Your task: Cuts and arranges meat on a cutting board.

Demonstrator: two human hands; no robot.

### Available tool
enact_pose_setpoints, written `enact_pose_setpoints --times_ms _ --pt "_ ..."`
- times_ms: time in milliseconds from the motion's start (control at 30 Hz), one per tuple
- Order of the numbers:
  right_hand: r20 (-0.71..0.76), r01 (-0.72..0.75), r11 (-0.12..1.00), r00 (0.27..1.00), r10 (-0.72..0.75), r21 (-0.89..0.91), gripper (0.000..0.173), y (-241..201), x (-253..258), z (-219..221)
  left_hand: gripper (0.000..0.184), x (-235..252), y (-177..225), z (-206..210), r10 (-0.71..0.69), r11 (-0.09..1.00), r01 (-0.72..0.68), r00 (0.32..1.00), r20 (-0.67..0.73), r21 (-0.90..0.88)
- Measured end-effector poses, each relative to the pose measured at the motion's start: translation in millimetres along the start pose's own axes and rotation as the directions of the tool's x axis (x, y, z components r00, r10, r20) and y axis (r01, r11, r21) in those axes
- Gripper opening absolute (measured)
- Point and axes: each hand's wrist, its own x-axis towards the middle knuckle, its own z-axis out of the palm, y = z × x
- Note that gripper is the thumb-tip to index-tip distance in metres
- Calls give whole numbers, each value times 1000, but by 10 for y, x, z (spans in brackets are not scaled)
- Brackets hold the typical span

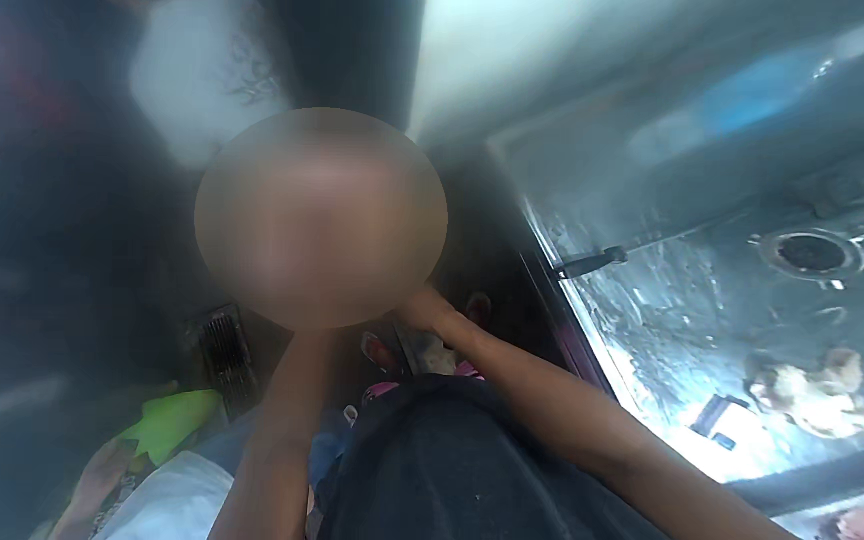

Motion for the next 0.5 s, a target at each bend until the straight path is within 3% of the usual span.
enact_pose_setpoints --times_ms 200,500 --pt "115 -110 993 987 114 -42 75 272 -355 95 82 25 -111 233 29 995 -24 998 -48 99" --pt "85 -38 999 996 40 -26 70 -226 35 31 83 44 -91 246 -9 993 15 998 -55 116"
